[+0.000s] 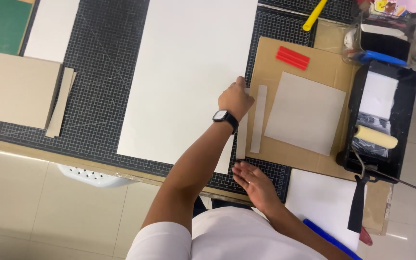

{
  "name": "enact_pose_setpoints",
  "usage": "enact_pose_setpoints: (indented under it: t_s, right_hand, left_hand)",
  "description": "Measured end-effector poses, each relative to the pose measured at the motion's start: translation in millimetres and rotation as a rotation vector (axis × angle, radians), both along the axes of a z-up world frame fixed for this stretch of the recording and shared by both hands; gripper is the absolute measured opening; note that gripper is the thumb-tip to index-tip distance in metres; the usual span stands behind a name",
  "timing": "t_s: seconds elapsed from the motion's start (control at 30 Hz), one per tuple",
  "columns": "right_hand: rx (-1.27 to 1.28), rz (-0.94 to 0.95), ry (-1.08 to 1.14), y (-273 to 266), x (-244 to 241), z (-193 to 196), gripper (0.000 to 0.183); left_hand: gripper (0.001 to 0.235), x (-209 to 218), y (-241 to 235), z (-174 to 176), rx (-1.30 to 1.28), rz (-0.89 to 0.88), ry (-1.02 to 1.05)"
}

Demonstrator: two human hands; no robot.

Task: Assembling cardboard components by applying adhesive with a roller, positioning pieces, and smoothing them with a squeegee tool.

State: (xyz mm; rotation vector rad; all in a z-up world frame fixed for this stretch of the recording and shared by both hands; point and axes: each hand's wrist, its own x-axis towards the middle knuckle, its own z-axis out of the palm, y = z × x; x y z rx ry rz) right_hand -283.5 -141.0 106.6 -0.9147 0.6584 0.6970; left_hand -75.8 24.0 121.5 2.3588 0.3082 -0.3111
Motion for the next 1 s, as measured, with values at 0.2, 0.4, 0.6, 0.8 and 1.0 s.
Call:
enact_pose_setpoints:
  t_s: [0.2, 0.4, 0.6, 0.8, 1.0]
  right_hand:
    - [-0.499, 0.02, -0.444, -36, 17, -9, 0.018]
    - [-0.817, 0.03, -0.618, 16, 56, 9, 0.032]
    - [-0.779, -0.058, -0.642, 23, 49, -16, 0.032]
    - [-0.769, -0.023, -0.435, 10, 35, -11, 0.032]
    - [-0.697, 0.068, -0.386, 13, 42, 19, 0.036]
  left_hand:
    - [0.042, -8, 23, 19, -0.165, 0.119, 0.02]
    - [0.054, 9, 16, -38, -0.297, 0.087, 0.026]
    - [0.043, 11, 17, -106, -0.304, -0.007, 0.051]
    - [0.065, -56, 37, -14, -0.04, -0.257, 0.126]
    - [0.081, -69, 13, 10, 0.049, -0.299, 0.187]
